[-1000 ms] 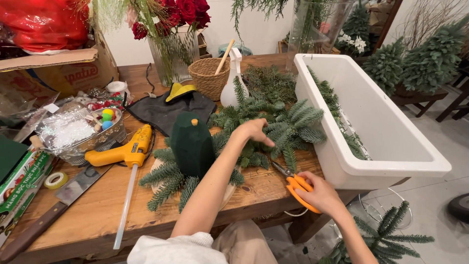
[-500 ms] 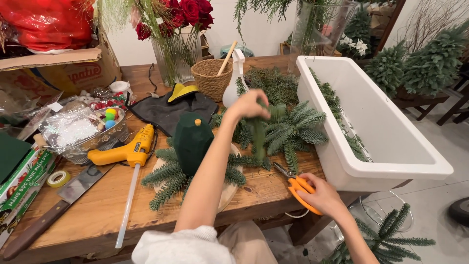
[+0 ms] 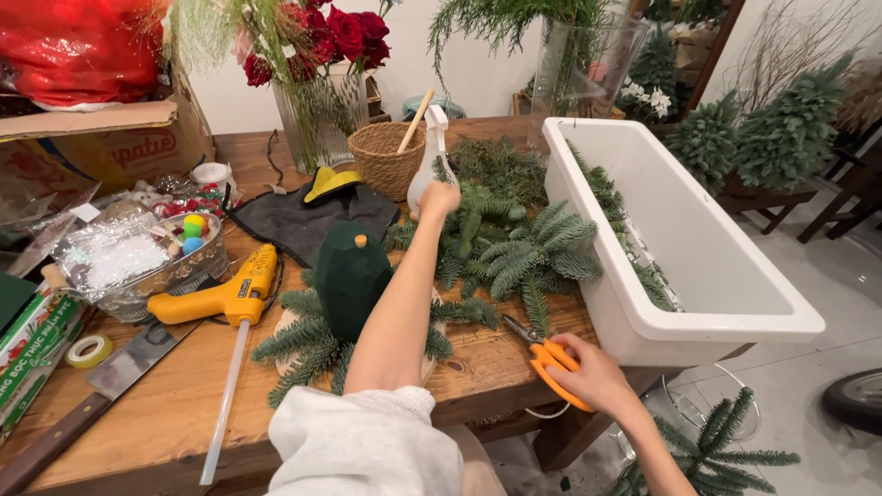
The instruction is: The person cuts artificial pine branches using orange shears and inserts them into a green foam cone base. They repeatedly trim the branches and arrange them around the cone to form a small Christmas tree.
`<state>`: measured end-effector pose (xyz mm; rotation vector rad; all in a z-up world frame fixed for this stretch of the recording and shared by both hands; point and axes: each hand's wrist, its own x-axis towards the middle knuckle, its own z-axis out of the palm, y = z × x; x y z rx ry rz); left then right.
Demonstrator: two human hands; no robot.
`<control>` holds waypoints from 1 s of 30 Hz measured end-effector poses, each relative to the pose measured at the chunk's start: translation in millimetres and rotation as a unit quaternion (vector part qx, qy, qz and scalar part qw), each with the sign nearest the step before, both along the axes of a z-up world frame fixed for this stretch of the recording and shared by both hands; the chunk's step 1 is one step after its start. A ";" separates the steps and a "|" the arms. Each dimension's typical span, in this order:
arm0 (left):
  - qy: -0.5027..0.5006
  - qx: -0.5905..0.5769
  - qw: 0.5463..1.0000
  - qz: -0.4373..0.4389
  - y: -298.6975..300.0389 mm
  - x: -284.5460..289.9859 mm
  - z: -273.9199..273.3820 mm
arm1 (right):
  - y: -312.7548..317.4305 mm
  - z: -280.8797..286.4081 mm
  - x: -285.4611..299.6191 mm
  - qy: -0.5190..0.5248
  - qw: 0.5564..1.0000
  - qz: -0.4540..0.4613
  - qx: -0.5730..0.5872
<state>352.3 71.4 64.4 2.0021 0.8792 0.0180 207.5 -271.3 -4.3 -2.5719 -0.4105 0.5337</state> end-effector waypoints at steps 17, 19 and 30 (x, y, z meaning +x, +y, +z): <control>-0.312 0.056 0.937 -0.150 -37.7 -27.7 42.7 | 0.1 0.9 -3.6 -0.009 1.000 -0.007 -0.005; -0.290 0.089 0.929 -0.212 -42.6 -32.0 41.2 | 0.7 2.3 -4.2 -0.012 1.000 -0.008 -0.002; -0.178 0.094 0.969 0.143 2.0 -24.1 -16.2 | 0.5 2.3 -5.1 -0.003 1.000 -0.011 -0.003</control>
